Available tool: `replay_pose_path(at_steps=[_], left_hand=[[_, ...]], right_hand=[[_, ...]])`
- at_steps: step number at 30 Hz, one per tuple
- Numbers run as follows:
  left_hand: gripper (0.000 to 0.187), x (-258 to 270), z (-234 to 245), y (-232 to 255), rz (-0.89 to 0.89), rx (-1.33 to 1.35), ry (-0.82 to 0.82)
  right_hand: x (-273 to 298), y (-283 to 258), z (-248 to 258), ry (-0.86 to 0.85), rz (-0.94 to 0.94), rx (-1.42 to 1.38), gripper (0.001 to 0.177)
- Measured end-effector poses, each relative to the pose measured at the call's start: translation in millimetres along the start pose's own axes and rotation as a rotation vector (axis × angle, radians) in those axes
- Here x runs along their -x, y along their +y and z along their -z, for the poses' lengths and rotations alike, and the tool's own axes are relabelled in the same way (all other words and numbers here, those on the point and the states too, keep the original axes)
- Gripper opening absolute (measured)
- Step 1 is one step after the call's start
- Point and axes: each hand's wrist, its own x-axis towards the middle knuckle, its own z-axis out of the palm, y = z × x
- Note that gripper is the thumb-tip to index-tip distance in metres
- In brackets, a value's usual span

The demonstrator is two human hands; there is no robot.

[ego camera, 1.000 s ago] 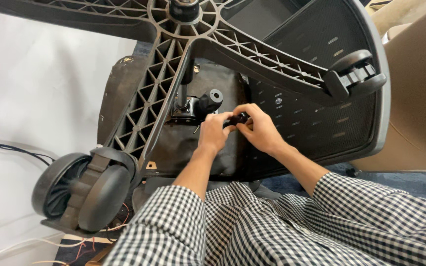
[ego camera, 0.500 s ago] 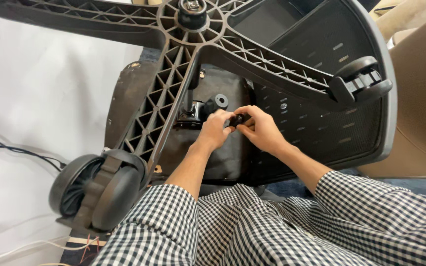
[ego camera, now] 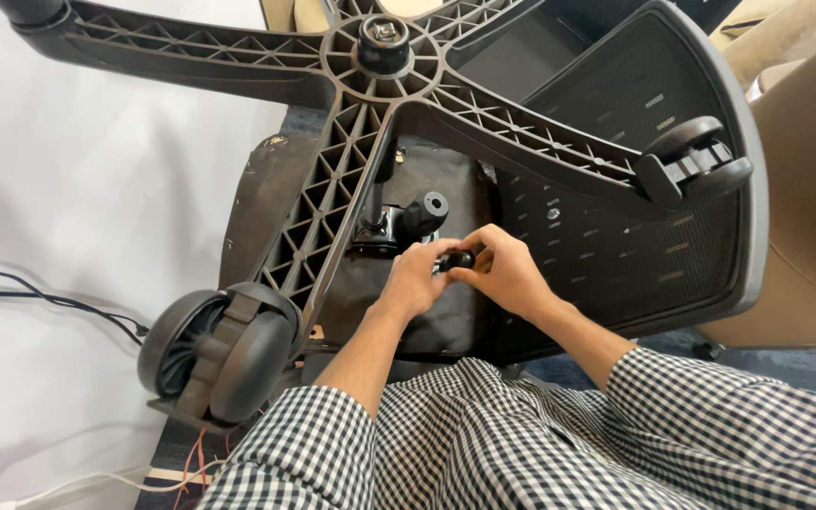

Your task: The person sits on the floor and uses a screwdriver to tighten screws on the underside of an office chair base. They rotate the base to access different screw locations and continue tightening throughout the clip.

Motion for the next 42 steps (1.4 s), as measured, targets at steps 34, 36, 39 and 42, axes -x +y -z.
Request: replay_pose_path(at_steps=[34,36,39,42], left_hand=[[0.051,3,-9,25,0.102,0.014,0.093],[0.051,4,-8,27,0.061,0.008,0.097],[0.048,4,-9,30,0.081,-0.076,0.044],[0.046,3,-10,30,0.125,-0.138,0.017]], right_hand=[[8,-5,0,0.055,0.188,0.049,0.037],[5,-6,1,0.070,-0.007,0.101,0.038],[4,-5,2,-0.042,-0.166,0.172,0.042],[9,-4,0,0.038,0.083,0.107,0.041]])
